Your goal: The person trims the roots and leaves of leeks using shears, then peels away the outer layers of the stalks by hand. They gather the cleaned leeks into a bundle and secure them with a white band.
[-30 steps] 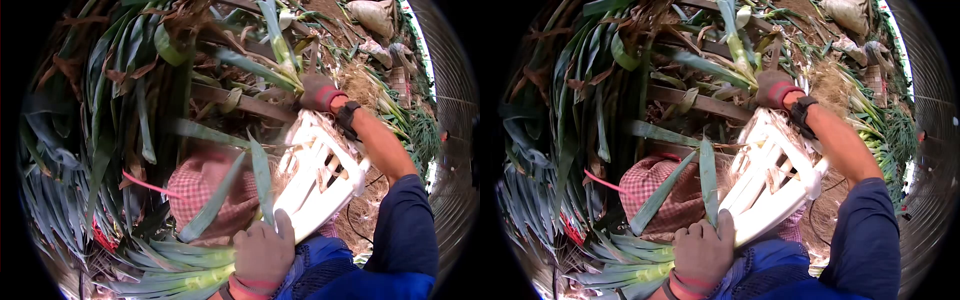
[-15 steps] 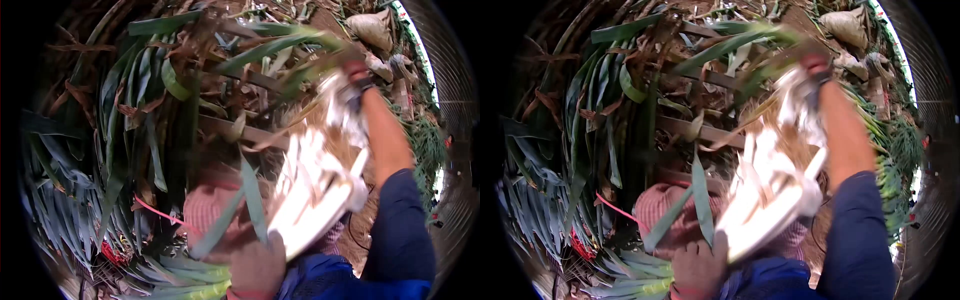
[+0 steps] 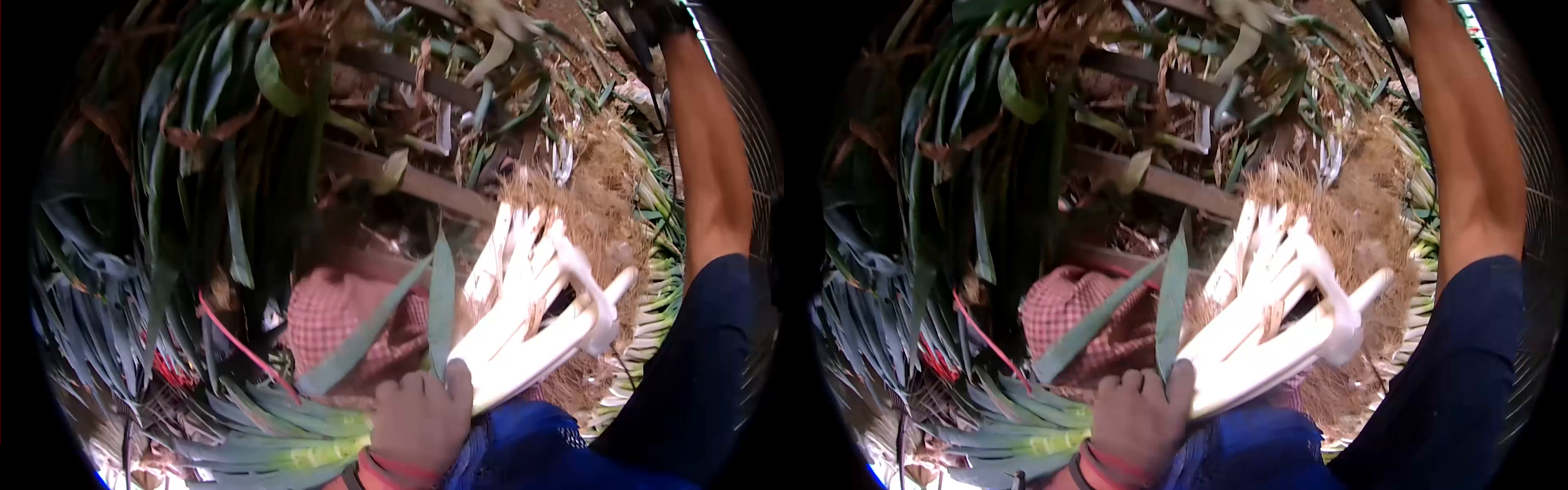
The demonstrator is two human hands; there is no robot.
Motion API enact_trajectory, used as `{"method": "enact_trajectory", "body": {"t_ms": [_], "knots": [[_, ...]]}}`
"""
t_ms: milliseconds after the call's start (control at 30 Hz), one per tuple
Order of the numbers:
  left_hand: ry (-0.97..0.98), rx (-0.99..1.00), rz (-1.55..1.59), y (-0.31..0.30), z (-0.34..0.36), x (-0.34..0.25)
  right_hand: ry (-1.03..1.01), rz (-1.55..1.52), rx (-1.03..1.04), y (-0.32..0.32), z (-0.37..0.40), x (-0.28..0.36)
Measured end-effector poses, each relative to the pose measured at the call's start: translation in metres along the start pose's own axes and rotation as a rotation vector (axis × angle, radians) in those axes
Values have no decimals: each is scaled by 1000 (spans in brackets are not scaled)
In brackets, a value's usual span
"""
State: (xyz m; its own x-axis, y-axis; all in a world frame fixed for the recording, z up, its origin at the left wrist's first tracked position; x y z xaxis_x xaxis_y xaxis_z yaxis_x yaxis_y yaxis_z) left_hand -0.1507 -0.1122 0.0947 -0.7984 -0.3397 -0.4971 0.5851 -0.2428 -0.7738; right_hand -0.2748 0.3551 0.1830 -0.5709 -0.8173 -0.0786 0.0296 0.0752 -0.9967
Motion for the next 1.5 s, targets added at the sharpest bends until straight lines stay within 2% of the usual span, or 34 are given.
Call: {"method": "enact_trajectory", "body": {"t_ms": [33, 67, 100, 167, 200, 233, 267, 333, 367, 433, 500, 600, 633, 700, 767, 800, 933, 967, 1000, 1033, 1067, 1100, 1133, 1200, 1300, 1367, 1433, 1500], "knots": [[15, -27, -16, 2, 0, 1, -2, -188, 166, 17, 24, 24], [7, -45, -20, 0, 0, 1, -34, -231, 364, 26, 48, 47], [3, -21, -10, 1, 1, 0, -292, -199, 253, 32, 107, 84], [10, -55, -46, 0, 4, -1, -147, -529, 1153, 116, 128, 50], [19, -53, -59, 1, 6, -2, -536, -711, 857, 107, 163, 79], [18, -52, -58, 3, 8, -3, -909, -618, 643, 130, 200, 92], [10, -69, -68, 4, 10, -3, -840, -403, 944, 119, 227, 119], [-4, -83, -77, 5, 17, -6, -1001, -508, 923, 138, 278, 136], [-5, -72, -49, 4, 21, -7, -969, -652, 914, 137, 285, 148], [-17, -70, -20, 7, 24, -5, -943, -377, 1001, 127, 278, 155], [-7, -400, -112, 6, 26, -3, -897, -358, 780, 123, 255, 130], [-14, -417, -64, 0, 30, -6, -984, -340, 40, 113, 200, 72], [3, -439, -54, -1, 30, -6, -852, -505, -4, 124, 164, 23], [10, -386, -44, 2, 38, -5, 73, -442, 674, 3, 98, 27], [11, -290, -27, 9, 43, -4, 283, -201, 7, -17, 84, -25], [16, -280, -21, 8, 45, -5, 291, -197, 16, -17, 90, -30], [5, -214, -52, 4, 44, -5, -218, 501, -83, -31, 103, -30], [4, -201, -47, 3, 45, -4, -261, 373, 117, -13, 105, -28], [11, -205, -38, 0, 45, -4, -79, -50, 489, -20, 156, 55], [1, -179, -74, -3, 46, -4, -154, -291, 509, 41, 164, -15], [-11, -152, -110, -4, 47, -3, -87, -231, 780, 35, 195, 33], [-9, -154, -104, -2, 46, -2, -400, -212, 909, 46, 217, 37], [-9, -157, -105, 0, 45, -2, -236, -68, 1041, 32, 241, 67], [3, -149, -107, 0, 45, -3, -206, -177, 1143, 33, 278, 90], [-13, -99, -95, 0, 39, -5, -381, -451, 845, 65, 318, 72], [11, -133, -106, 2, 41, -3, -323, -103, 463, 77, 305, 23], [32, -162, -94, 0, 46, 2, -168, 122, 94, 73, 264, -68], [37, -202, -87, -1, 46, 4, -121, 252, 26, 26, 252, -78]]}}
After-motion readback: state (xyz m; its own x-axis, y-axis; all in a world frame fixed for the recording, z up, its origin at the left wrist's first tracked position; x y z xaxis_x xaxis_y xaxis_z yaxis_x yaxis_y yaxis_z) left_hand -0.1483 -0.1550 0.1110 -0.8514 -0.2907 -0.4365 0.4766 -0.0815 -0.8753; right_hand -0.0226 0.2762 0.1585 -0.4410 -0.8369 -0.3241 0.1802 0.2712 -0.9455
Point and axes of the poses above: each hand's wrist, its own z-axis away from the middle knuckle, its own y-axis out of the palm, x = y × z, the point moved 2 cm from there along -z, towards the middle knuckle, and after that the axes turned 5 degrees about -y, right-handed, at the moved point
